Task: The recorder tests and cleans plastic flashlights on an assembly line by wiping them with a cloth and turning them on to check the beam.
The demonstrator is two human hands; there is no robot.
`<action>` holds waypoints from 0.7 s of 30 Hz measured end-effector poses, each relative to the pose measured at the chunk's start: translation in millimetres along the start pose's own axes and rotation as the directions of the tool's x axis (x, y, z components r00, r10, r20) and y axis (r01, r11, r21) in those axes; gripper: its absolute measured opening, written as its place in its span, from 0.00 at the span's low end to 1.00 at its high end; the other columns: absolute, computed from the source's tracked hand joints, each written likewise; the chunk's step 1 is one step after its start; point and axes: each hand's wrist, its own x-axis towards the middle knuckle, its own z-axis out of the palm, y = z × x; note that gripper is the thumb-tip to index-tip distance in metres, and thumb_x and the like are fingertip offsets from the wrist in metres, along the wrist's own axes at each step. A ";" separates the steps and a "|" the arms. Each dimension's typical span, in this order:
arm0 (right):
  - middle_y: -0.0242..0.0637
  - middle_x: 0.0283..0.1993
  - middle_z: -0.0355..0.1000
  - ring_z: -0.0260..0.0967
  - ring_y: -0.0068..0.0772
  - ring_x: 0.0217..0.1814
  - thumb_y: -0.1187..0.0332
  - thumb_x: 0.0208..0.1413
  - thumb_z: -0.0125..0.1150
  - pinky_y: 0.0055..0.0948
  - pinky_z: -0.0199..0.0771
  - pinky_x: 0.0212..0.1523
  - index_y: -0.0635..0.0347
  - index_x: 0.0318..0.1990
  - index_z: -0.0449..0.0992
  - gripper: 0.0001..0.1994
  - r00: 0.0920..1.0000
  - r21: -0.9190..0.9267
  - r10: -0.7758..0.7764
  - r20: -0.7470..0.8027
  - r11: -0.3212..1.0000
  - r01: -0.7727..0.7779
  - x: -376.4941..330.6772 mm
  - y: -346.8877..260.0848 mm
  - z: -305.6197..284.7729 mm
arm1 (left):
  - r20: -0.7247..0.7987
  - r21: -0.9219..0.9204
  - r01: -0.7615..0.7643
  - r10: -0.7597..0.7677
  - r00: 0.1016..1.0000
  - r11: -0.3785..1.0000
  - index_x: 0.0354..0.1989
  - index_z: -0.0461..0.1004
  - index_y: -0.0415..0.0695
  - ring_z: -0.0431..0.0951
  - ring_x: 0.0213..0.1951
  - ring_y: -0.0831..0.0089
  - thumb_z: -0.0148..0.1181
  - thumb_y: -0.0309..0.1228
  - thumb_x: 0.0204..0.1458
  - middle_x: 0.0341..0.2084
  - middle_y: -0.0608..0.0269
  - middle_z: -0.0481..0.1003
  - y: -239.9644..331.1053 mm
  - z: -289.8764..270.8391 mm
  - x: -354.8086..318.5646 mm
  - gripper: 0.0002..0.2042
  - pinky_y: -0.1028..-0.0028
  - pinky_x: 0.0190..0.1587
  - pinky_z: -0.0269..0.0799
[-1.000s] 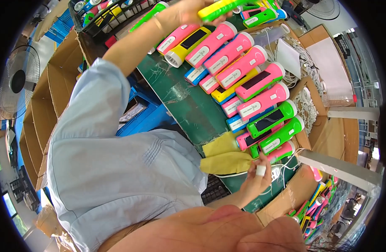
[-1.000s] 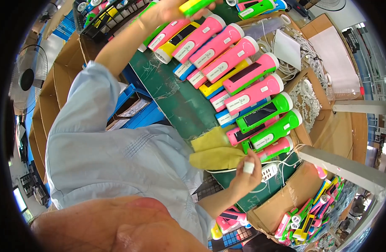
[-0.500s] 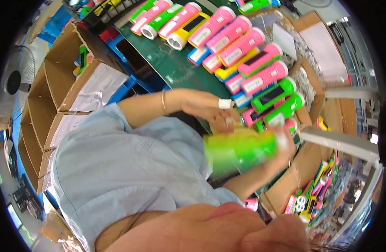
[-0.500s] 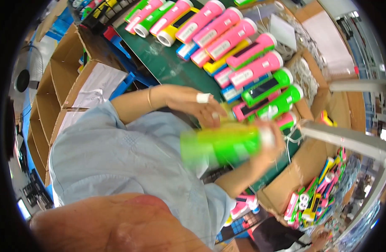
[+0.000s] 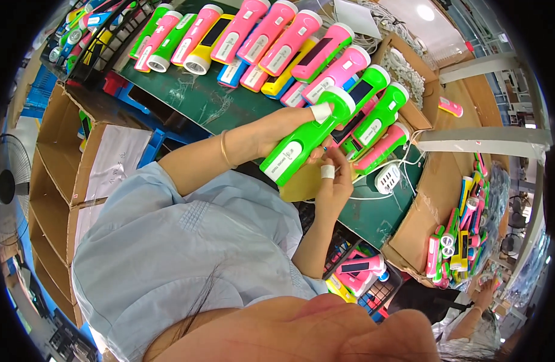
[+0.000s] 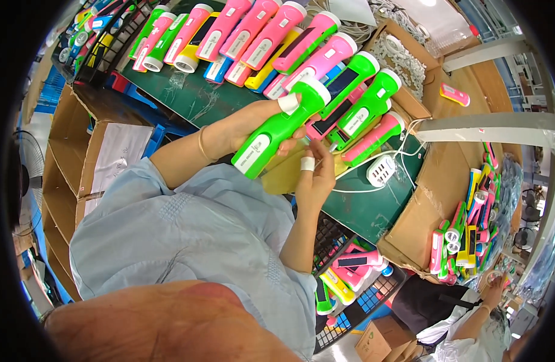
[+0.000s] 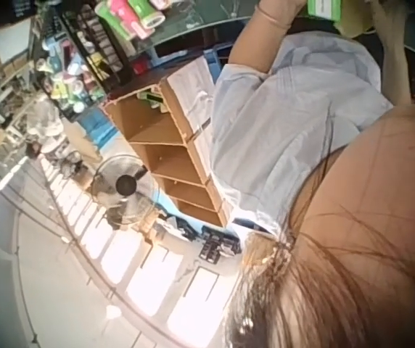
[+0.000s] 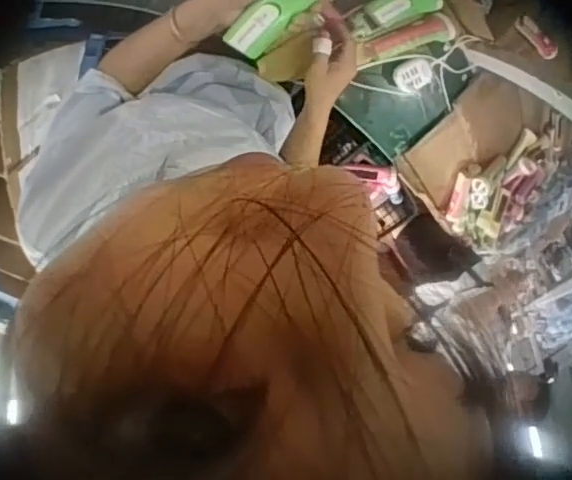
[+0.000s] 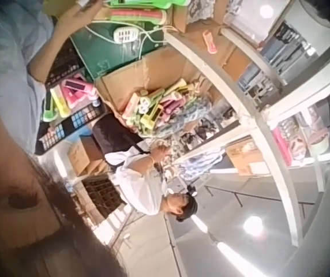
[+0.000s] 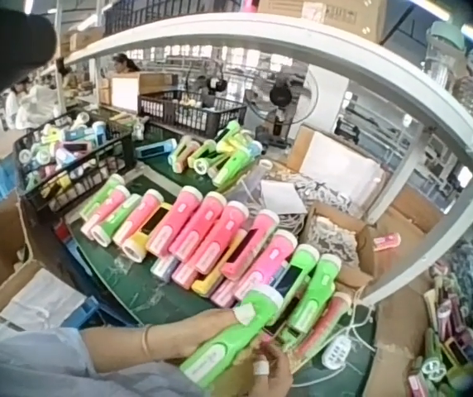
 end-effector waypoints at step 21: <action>0.33 0.30 0.69 0.60 0.17 0.26 0.76 0.49 0.59 0.14 0.57 0.26 0.68 0.39 0.73 0.09 0.994 0.235 0.112 0.004 0.966 -0.110 41.1 -26.7 -16.5 | 0.074 0.996 -0.003 0.833 0.548 -0.087 0.50 0.47 0.29 0.69 0.38 0.41 0.59 0.36 0.44 0.40 0.30 0.60 65.8 17.3 28.9 0.33 0.58 0.39 0.67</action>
